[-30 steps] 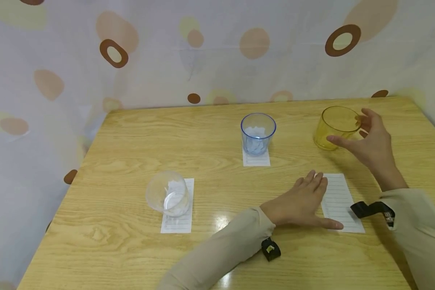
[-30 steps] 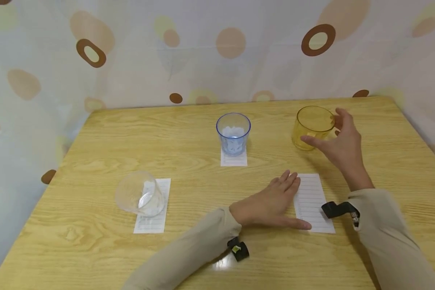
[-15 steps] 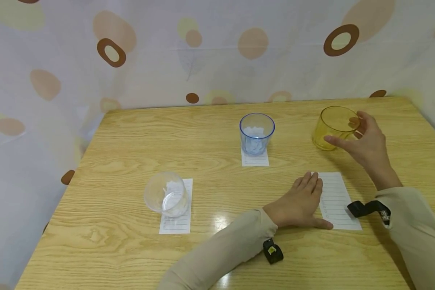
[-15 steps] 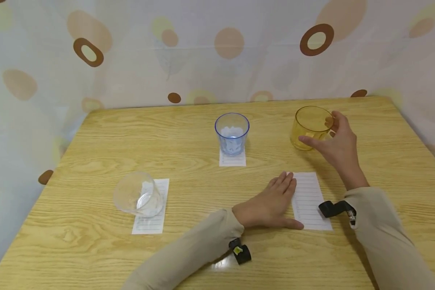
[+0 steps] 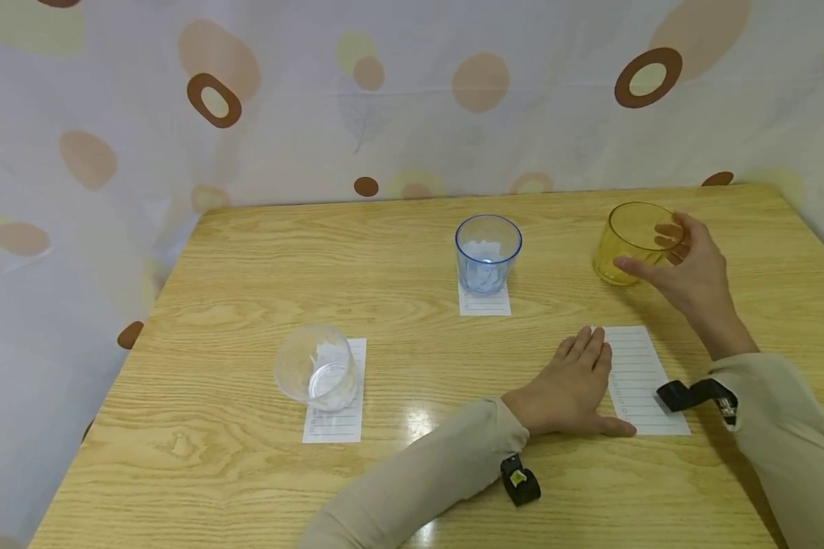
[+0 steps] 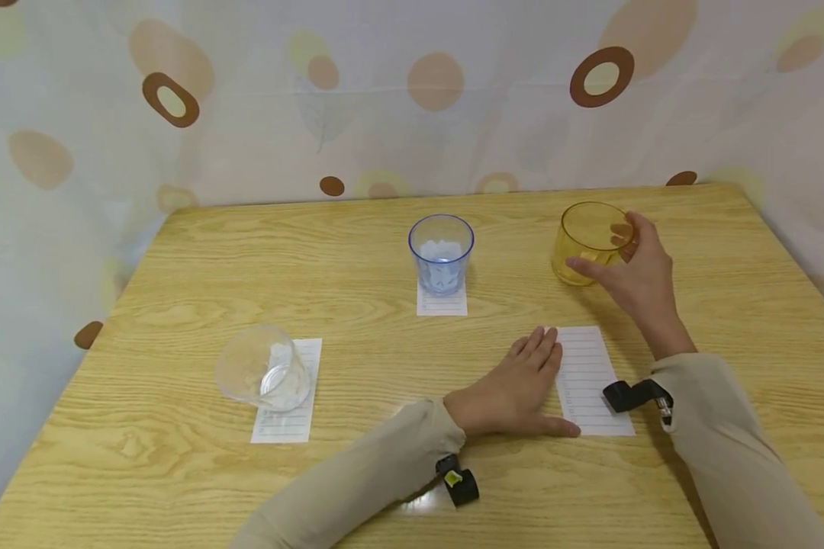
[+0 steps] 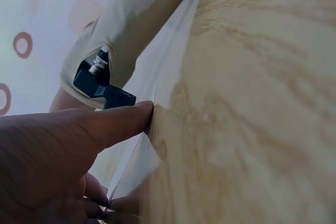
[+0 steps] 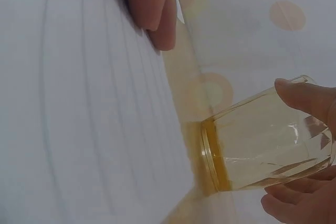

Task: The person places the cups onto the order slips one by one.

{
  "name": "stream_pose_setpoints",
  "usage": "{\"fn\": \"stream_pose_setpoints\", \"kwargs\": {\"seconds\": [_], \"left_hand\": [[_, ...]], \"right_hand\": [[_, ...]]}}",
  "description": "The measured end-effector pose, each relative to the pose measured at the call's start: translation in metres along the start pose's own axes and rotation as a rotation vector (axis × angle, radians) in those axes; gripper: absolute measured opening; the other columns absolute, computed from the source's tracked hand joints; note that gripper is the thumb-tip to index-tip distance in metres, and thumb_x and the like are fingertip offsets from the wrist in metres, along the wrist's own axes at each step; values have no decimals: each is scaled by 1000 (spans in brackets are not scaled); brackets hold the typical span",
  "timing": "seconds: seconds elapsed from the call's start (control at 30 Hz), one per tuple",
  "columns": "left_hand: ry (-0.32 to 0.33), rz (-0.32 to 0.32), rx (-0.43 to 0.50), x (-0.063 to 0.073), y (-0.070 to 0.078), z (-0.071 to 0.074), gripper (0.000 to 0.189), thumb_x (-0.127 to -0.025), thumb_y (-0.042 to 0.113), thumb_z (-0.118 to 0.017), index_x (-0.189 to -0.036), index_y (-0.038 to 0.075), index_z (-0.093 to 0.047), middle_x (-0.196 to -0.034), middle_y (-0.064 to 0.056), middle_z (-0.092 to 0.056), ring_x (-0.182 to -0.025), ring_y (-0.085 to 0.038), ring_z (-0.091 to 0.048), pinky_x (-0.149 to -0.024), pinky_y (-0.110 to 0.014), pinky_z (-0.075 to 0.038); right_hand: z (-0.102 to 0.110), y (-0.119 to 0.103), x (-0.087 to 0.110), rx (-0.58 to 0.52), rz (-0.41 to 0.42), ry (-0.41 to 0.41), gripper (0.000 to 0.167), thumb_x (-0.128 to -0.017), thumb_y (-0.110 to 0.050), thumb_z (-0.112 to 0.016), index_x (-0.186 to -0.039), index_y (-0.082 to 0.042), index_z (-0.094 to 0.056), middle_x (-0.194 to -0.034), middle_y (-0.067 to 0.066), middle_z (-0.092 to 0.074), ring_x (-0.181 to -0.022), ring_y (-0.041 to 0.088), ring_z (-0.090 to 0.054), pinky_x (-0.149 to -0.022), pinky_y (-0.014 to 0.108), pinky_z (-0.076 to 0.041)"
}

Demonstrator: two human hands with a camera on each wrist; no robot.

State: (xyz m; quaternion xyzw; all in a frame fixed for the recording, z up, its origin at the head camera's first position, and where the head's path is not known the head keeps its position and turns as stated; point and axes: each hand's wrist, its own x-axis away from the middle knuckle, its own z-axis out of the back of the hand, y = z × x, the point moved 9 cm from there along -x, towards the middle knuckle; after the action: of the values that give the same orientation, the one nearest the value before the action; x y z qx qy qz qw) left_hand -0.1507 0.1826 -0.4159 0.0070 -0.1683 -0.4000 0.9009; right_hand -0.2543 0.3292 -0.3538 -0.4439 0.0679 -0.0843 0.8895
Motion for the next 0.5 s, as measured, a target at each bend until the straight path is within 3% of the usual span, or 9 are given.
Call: {"fn": "stream_pose_setpoints", "kwargs": {"seconds": [0.23, 0.4, 0.5], "left_hand": [[-2, -3, 0, -1, -1, 1, 102, -83, 78, -42, -156, 13, -11, -162, -4, 4, -146, -15, 9, -117, -24, 0], [-9, -9, -6, -1, 0, 0, 102, -83, 78, -41, -156, 13, -11, -162, -4, 4, -146, -15, 9, -117, -24, -1], [-6, -11, -10, -1, 0, -1, 102, -83, 78, -41, -156, 13, -11, -162, -5, 4, -146, -15, 9, -117, -23, -1]], "right_hand": [[-4, 6, -2, -63, 0, -19, 94, -85, -33, -75, -155, -13, -15, -149, 17, -35, -134, 29, -37, -112, 31, -31], [-5, 14, -4, -131, -14, -2, 86, -84, -27, -76, -152, -16, -24, -138, -1, -43, -123, 12, -44, -91, 10, -41], [-4, 15, -5, -151, -15, 8, 83, -83, -26, -77, -150, -18, -28, -136, -6, -45, -120, 8, -45, -81, 6, -42]]}}
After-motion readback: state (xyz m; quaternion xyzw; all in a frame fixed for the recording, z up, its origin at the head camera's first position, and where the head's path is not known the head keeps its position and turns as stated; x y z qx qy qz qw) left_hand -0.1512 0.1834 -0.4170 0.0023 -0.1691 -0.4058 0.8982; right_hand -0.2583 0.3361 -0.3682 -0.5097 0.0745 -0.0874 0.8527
